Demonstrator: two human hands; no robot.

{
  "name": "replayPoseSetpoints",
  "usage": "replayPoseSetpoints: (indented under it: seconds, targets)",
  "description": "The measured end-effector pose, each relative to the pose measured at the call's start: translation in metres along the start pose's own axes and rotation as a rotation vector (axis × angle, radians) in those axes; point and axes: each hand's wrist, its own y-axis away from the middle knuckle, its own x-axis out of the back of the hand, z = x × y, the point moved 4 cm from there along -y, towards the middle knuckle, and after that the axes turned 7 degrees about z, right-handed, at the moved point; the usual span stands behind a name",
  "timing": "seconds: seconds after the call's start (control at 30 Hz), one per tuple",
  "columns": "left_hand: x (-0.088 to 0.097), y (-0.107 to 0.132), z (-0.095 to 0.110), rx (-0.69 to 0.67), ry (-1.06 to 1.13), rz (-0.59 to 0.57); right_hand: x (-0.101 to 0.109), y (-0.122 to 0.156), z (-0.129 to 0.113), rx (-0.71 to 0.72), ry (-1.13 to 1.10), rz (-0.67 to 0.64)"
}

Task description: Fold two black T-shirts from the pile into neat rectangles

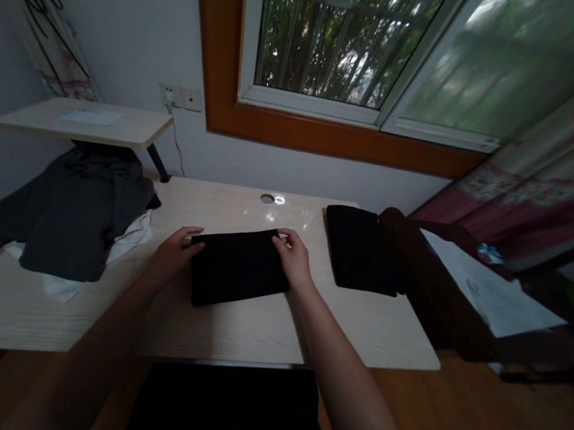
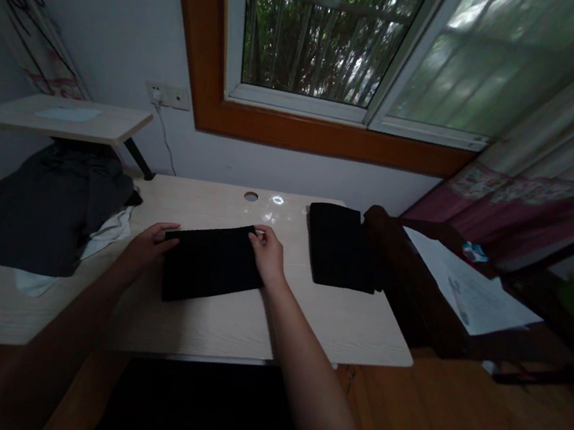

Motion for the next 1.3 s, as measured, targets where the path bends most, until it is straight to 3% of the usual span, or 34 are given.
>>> replayPoseSetpoints:
  seconds: [0.33,0.4,0.53,0.6,0.7,0.8,0.9,1.3]
  targets:
    - [-0.011,-0.008,-0.003,-0.087,-0.288,0.157,-0.008,-0.006,-0.003,0.066,0.415,-0.029]
    - [-0.011,-0.008,0.002,-0.163,-0.365,0.184,-0.006,-0.004,-0.01,0.113,0.459,-0.015]
    - [-0.013,0.0,0.025,-0.438,-0.563,0.271,-0.006,0.007,-0.033,0.313,0.582,0.021]
    - [-0.023,0.01,0.038,-0.57,-0.633,0.235,-0.014,0.016,-0.043,0.426,0.601,-0.021]
    - [-0.049,0.031,0.048,-0.695,-0.727,0.045,-0.035,0.032,-0.049,0.573,0.571,-0.204]
    - [-0.072,0.048,0.044,-0.685,-0.824,-0.061,-0.053,0.045,-0.039,0.634,0.618,-0.369]
    - [-0.081,0.051,0.033,-0.638,-0.871,-0.072,-0.059,0.047,-0.026,0.628,0.681,-0.421]
    - [-0.058,0.014,-0.001,-0.564,-0.789,-0.129,-0.027,0.028,-0.004,0.518,0.813,-0.423]
